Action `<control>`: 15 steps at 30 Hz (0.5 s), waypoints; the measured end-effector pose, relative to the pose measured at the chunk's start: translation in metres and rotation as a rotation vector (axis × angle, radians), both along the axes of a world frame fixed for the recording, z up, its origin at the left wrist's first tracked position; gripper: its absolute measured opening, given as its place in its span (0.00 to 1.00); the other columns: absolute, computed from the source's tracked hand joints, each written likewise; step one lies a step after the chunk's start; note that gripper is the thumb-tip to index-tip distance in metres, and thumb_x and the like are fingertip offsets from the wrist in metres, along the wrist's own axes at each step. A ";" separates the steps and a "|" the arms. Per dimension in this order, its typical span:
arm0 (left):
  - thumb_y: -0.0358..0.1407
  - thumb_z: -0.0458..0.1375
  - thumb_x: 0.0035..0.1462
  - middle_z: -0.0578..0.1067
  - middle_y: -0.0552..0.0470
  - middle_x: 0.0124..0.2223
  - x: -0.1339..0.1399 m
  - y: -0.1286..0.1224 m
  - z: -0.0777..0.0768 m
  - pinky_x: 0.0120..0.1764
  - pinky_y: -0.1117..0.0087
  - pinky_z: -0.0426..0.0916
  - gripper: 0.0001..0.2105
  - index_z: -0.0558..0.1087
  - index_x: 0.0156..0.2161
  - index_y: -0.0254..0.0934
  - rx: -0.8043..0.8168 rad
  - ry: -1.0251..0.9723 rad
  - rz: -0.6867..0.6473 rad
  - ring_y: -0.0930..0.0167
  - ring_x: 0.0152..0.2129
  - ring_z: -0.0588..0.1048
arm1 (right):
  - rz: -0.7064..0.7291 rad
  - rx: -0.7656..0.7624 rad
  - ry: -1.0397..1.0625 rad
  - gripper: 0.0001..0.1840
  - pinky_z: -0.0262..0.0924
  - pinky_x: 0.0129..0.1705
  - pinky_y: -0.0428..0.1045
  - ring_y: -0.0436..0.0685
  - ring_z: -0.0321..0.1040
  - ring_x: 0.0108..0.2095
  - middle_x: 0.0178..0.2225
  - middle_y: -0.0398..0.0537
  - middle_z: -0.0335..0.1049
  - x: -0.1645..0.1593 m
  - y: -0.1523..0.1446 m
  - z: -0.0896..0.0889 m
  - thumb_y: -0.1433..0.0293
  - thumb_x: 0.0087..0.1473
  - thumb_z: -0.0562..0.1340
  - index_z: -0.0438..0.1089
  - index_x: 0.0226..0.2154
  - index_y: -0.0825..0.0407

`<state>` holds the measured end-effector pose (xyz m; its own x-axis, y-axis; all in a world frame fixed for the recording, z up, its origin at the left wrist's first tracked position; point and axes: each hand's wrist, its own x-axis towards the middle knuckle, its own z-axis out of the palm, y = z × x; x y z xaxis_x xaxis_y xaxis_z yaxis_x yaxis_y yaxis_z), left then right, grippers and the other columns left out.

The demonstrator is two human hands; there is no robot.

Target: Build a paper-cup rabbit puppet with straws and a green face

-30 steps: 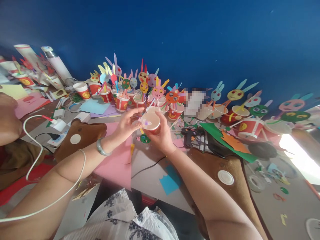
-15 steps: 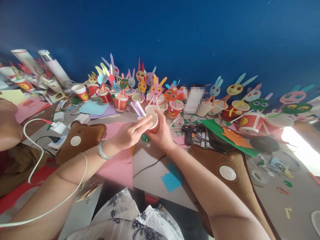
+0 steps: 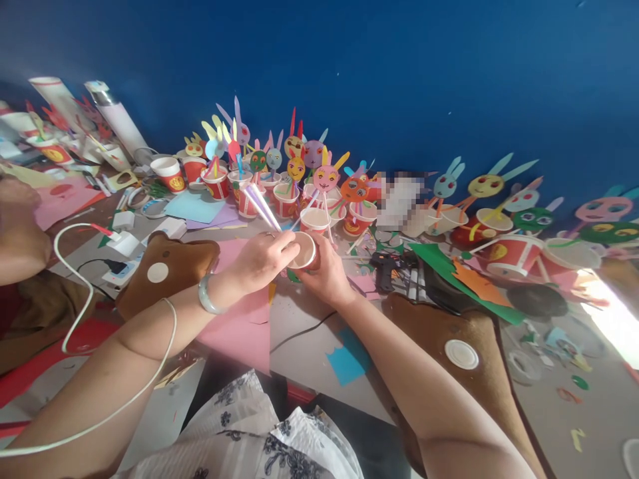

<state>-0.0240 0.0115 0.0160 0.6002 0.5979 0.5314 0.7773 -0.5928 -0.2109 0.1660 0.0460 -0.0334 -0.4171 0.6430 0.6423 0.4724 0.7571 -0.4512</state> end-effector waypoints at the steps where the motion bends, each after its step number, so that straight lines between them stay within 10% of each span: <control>1: 0.18 0.47 0.59 0.75 0.45 0.36 0.000 -0.001 0.001 0.28 0.68 0.66 0.13 0.72 0.33 0.32 -0.005 0.008 0.012 0.70 0.26 0.74 | -0.002 0.005 -0.005 0.36 0.70 0.51 0.62 0.68 0.73 0.52 0.53 0.58 0.73 0.000 0.000 -0.001 0.57 0.51 0.69 0.58 0.59 0.47; 15: 0.21 0.45 0.64 0.75 0.47 0.36 0.001 -0.007 0.000 0.26 0.71 0.64 0.14 0.72 0.38 0.33 0.055 -0.074 -0.034 0.73 0.25 0.74 | -0.027 0.012 0.084 0.36 0.70 0.49 0.61 0.67 0.73 0.49 0.51 0.56 0.71 0.001 -0.003 -0.001 0.61 0.49 0.69 0.59 0.59 0.47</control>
<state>-0.0228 0.0042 0.0165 0.5775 0.5465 0.6065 0.7715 -0.6084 -0.1864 0.1665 0.0429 -0.0340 -0.3440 0.6451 0.6823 0.4533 0.7505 -0.4810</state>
